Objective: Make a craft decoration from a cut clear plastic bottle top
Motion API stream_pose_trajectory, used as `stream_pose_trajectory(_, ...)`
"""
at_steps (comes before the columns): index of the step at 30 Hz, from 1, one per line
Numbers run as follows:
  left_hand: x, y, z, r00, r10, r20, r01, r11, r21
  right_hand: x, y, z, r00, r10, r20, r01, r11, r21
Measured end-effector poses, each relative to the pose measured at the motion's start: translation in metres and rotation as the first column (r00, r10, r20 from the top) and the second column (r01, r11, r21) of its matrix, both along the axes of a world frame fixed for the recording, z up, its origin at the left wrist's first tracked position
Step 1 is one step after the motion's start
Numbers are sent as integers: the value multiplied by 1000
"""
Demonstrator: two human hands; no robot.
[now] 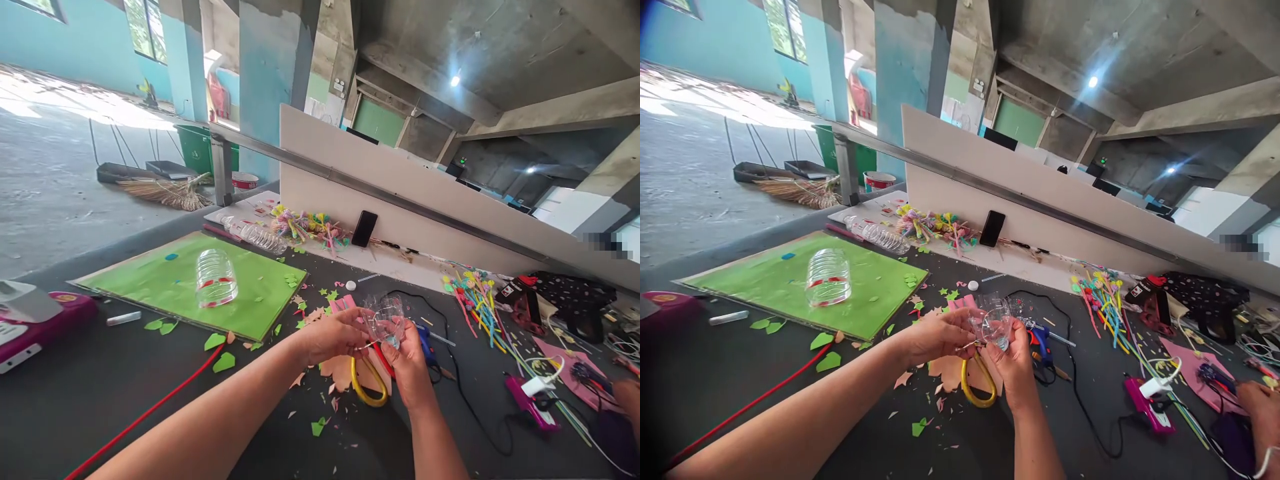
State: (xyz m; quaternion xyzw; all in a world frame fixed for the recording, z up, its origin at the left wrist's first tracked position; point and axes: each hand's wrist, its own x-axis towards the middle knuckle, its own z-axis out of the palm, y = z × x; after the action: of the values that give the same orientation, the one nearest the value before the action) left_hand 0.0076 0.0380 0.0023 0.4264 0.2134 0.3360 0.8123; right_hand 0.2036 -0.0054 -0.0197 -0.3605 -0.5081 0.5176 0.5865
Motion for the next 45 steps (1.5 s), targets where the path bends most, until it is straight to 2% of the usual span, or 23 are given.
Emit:
stream_pose_trajectory(4, -9, 1, 5, 998, -35, -44, 37, 998, 47, 6, 3, -2, 969, -178, 171, 173, 984, 45)
stream_pose_trajectory(8, -17, 4, 12, 1000, 8, -13, -8, 999, 48, 10, 5, -4, 871, -356, 337, 331, 934, 131)
stream_pose_trajectory(12, -25, 10, 19, 985, 119, 126, -118, 993, -15, 11, 4, -5, 846, -369, 384, 341, 929, 142)
stream_pose_trajectory(15, -32, 17, 22, 899, 277, 339, -252, 961, -118, 10, 1, -1, 871, -314, 379, 288, 950, 124)
stream_pose_trajectory(17, -38, 23, 23, 802, 407, 437, -361, 913, -189, 10, -3, 4, 888, -236, 395, 214, 972, 100)
stream_pose_trajectory(20, -50, 34, 25, 632, 578, 516, -512, 811, -282, 12, -8, 10, 904, -74, 421, 59, 997, 49)
stream_pose_trajectory(23, -65, 45, 25, 462, 686, 561, -612, 705, -358, 13, -9, 11, 956, 52, 290, -46, 999, -28)
stream_pose_trajectory(25, -75, 51, 24, 383, 731, 565, -654, 646, -392, 14, -8, 9, 985, 72, 158, -66, 997, -42)
stream_pose_trajectory(27, -84, 55, 23, 341, 767, 543, -687, 598, -413, 14, -4, 6, 998, 32, 57, -31, 999, -30)
stream_pose_trajectory(29, -90, 58, 21, 315, 807, 500, -717, 547, -431, 14, 0, 3, 998, -59, -14, 59, 998, -14)
stream_pose_trajectory(32, -98, 61, 18, 259, 867, 425, -766, 453, -457, 18, 6, 2, 971, -220, -92, 221, 975, -4)
stream_pose_trajectory(35, -103, 63, 17, 208, 894, 396, -792, 391, -468, 22, 9, 2, 942, -311, -126, 313, 950, -9)
stream_pose_trajectory(38, -106, 64, 15, 192, 906, 377, -832, 354, -427, 26, 9, 4, 935, -330, -130, 331, 944, -14)
stream_pose_trajectory(42, -102, 65, 10, 227, 945, 235, -947, 270, -172, 26, 6, 8, 936, -284, -206, 282, 959, -43)
stream_pose_trajectory(44, -95, 66, 5, 287, 949, 134, -955, 294, -35, 24, 4, 9, 946, -226, -233, 220, 974, -53)
stream_pose_trajectory(45, -91, 67, 3, 330, 940, 81, -944, 330, 18, 22, 3, 9, 952, -192, -237, 184, 981, -55)
